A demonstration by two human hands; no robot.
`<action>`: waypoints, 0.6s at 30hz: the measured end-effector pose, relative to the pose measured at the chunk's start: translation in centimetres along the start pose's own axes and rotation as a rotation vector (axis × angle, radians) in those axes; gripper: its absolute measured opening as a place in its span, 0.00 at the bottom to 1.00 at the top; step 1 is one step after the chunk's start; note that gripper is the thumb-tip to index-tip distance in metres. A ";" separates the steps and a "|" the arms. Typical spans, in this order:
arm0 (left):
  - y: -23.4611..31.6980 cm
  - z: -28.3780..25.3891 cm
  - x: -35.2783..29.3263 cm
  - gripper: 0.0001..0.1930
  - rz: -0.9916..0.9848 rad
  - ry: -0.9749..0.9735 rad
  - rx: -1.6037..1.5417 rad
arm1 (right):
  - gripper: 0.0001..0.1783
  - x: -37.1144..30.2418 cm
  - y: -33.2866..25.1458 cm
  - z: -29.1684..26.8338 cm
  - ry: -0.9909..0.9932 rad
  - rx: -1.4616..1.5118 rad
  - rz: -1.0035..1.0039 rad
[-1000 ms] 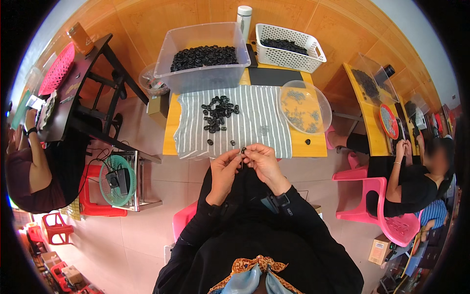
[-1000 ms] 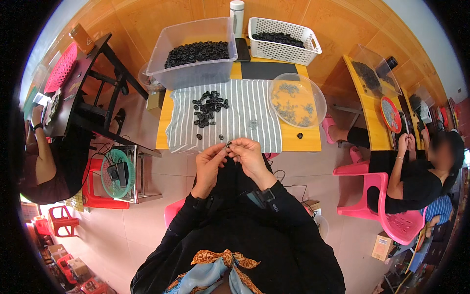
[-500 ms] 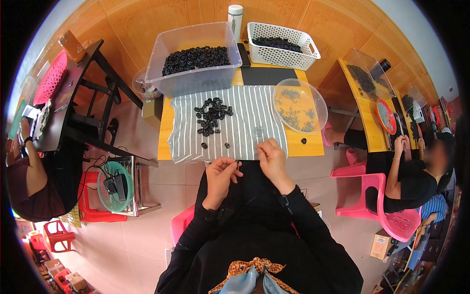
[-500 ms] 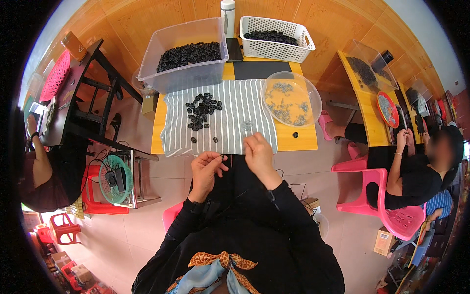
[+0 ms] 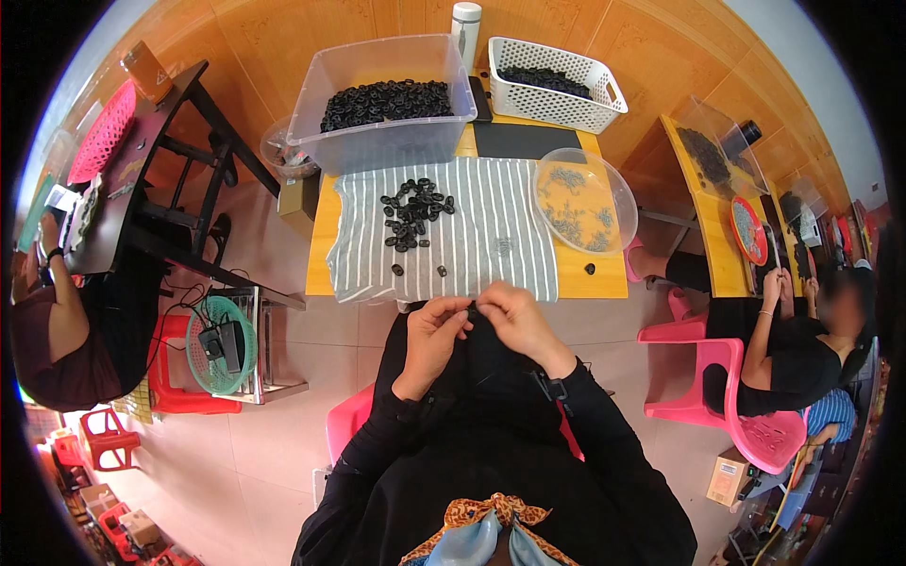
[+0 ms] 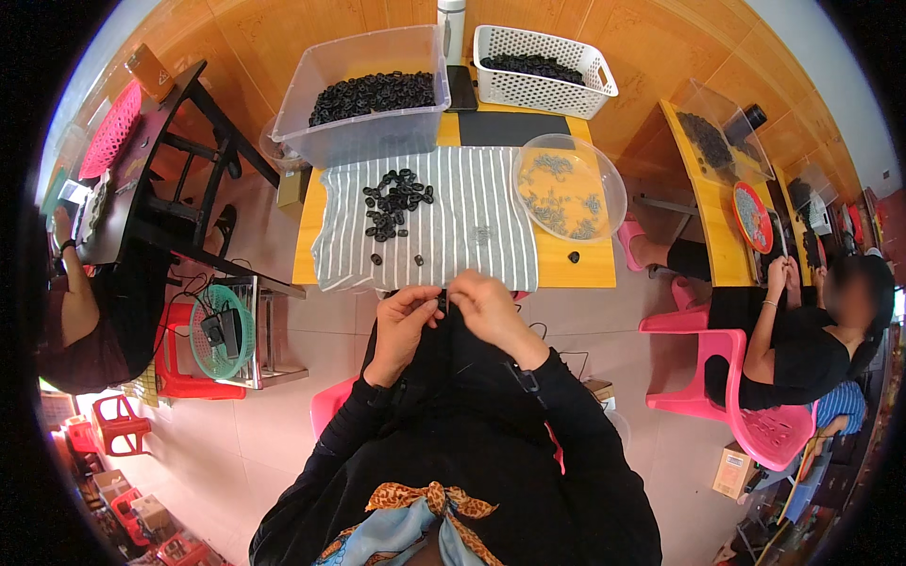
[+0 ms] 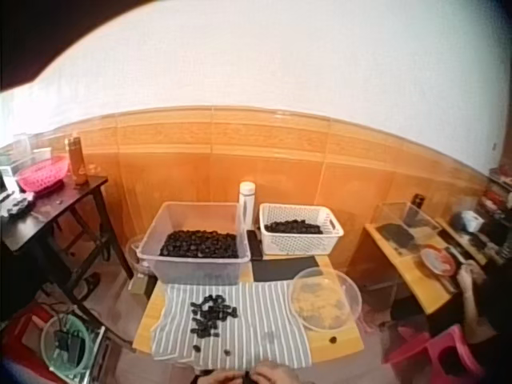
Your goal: Sorting small black parts on a cloth-covered table in a manufacturing environment.
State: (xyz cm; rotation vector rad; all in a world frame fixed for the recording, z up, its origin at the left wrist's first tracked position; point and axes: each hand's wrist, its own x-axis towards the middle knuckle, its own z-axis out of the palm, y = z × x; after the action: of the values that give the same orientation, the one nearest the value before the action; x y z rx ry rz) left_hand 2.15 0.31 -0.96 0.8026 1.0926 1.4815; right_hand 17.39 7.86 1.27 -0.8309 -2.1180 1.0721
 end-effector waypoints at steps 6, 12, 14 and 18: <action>1.2 0.8 -0.5 0.13 -0.015 -0.044 0.065 | 0.02 0.2 -2.9 -0.6 -0.050 -0.070 -0.047; 1.9 0.9 -0.9 0.13 -0.004 -0.022 0.074 | 0.04 -0.1 -3.0 -1.0 -0.037 -0.314 -0.128; 1.8 0.7 -0.9 0.13 -0.004 -0.022 0.090 | 0.05 0.0 -3.8 -1.1 -0.077 -0.362 -0.160; 1.6 0.5 -1.1 0.14 -0.014 -0.029 0.102 | 0.05 0.2 -4.5 -1.1 -0.107 -0.389 -0.210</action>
State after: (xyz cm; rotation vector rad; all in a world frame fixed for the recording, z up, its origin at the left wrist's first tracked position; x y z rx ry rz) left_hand 2.26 -0.61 0.79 0.8832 1.1572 1.4073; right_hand 16.94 6.37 5.68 -0.7141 -2.4849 0.6167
